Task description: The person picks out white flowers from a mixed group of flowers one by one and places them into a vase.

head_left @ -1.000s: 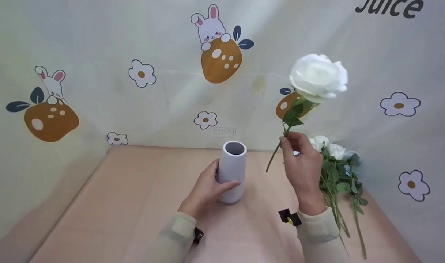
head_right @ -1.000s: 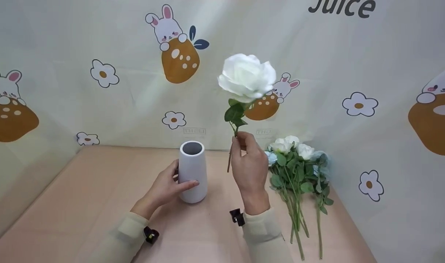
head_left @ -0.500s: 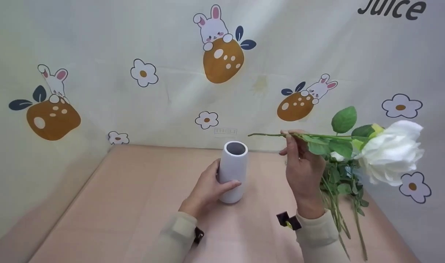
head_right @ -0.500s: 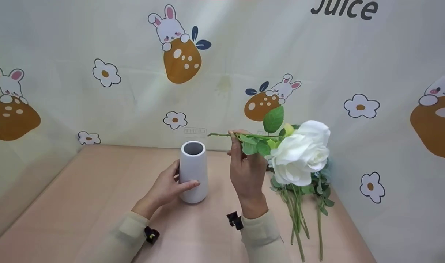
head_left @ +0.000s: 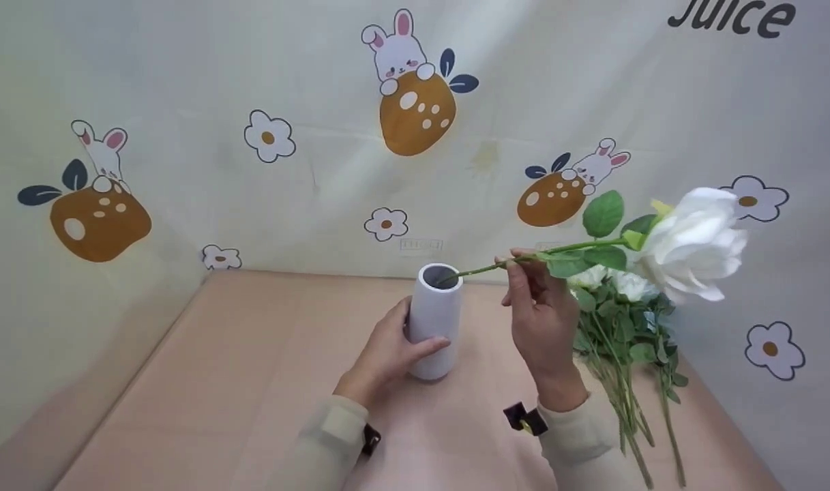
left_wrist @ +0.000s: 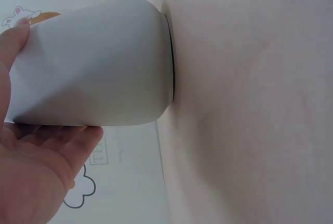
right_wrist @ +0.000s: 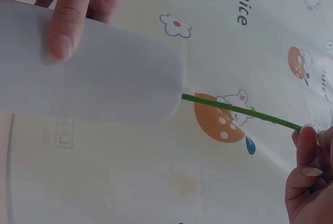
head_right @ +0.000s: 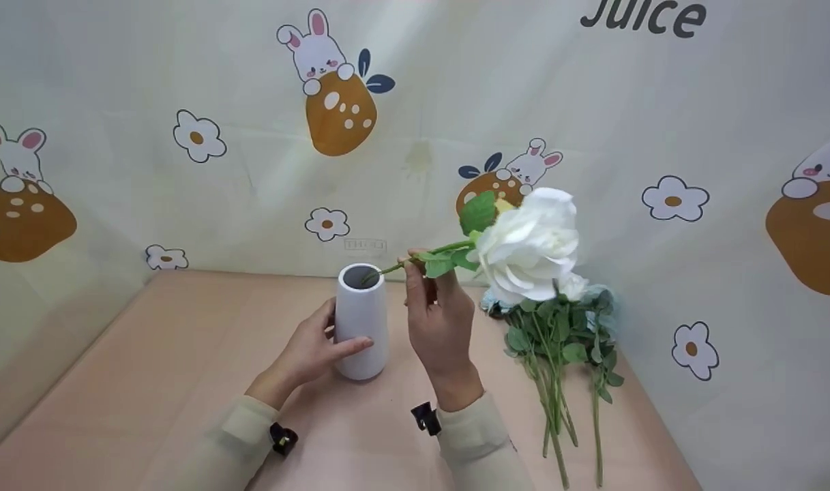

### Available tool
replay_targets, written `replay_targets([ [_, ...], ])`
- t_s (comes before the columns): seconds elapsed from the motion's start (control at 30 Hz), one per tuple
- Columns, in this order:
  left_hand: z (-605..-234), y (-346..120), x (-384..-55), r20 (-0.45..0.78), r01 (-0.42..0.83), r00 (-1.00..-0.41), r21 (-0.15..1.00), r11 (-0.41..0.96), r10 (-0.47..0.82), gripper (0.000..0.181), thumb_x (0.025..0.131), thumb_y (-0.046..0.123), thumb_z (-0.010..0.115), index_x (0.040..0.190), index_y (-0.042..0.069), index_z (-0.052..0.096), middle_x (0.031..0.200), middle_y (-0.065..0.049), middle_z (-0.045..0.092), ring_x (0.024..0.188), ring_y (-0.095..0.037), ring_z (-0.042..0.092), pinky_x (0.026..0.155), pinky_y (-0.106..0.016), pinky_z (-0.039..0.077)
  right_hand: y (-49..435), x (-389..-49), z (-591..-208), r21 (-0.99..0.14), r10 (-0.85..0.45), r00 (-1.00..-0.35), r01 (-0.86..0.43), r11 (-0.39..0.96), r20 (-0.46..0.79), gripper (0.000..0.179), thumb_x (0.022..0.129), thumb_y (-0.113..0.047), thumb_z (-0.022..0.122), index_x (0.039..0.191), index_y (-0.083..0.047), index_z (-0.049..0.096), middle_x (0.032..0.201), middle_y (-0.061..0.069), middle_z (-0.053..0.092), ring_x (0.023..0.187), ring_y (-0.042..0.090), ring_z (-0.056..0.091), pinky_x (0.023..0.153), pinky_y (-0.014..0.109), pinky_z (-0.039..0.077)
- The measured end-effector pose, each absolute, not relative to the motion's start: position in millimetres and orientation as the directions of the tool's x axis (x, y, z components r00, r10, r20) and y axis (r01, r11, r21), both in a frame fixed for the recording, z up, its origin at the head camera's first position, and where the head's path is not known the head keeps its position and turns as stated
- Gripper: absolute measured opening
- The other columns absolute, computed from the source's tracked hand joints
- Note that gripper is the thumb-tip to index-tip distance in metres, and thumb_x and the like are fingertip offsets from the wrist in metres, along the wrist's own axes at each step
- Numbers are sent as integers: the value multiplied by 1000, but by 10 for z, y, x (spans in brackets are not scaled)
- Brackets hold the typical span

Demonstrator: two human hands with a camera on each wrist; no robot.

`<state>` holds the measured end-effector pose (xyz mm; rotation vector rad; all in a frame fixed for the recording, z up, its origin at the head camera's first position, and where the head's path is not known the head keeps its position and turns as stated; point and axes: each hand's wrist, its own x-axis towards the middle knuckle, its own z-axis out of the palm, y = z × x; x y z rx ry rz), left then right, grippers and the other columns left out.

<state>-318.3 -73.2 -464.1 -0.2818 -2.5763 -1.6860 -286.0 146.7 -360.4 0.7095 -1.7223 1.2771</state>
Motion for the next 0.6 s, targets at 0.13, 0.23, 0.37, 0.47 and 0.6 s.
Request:
replay_targets([
  [0.13, -4651, -730, -3180, 153, 189, -981, 901, 390, 122, 101, 88, 42, 94, 168, 13, 39, 162, -11, 57, 148, -35, 58, 126, -63, 45, 1388, -2962, -3749, -468, -11, -508, -801, 373, 861, 24, 107, 0, 67, 130, -6, 72, 111, 10, 82, 61, 10, 60, 61, 15, 55],
  [0.23, -4662, -735, -3180, 171, 206, -978, 897, 392, 122, 100, 88, 42, 93, 167, 12, 40, 160, -11, 58, 145, -34, 60, 125, -62, 47, 1336, -3037, -3856, -467, -48, -535, -775, 426, 843, 20, 109, -7, 67, 128, -9, 73, 101, 6, 81, 60, 6, 60, 57, 17, 54],
  [0.37, -4657, -734, -3181, 173, 207, -978, 894, 397, 119, 100, 88, 44, 93, 167, 14, 40, 160, -10, 58, 146, -33, 60, 125, -61, 47, 1301, -3099, -3946, -459, -76, -555, -751, 475, 829, 17, 110, -10, 66, 126, -10, 71, 91, 4, 75, 57, 4, 57, 51, 19, 49],
  [0.47, -4651, -734, -3185, 183, 217, -976, 893, 395, 122, 99, 88, 44, 94, 166, 13, 41, 159, -11, 59, 145, -33, 60, 124, -61, 48, 1284, -3114, -3968, -459, -81, -565, -739, 493, 821, 16, 110, -10, 65, 125, -12, 69, 96, 4, 77, 56, 5, 56, 49, 20, 48],
  [0.6, -4652, -739, -3197, 180, 215, -975, 902, 374, 127, 98, 88, 42, 94, 165, 11, 42, 157, -12, 60, 143, -34, 61, 124, -62, 48, 1248, -3122, -3983, -453, -75, -582, -702, 550, 810, 12, 110, -13, 68, 121, -14, 71, 101, 5, 76, 64, 8, 58, 56, 21, 49],
])
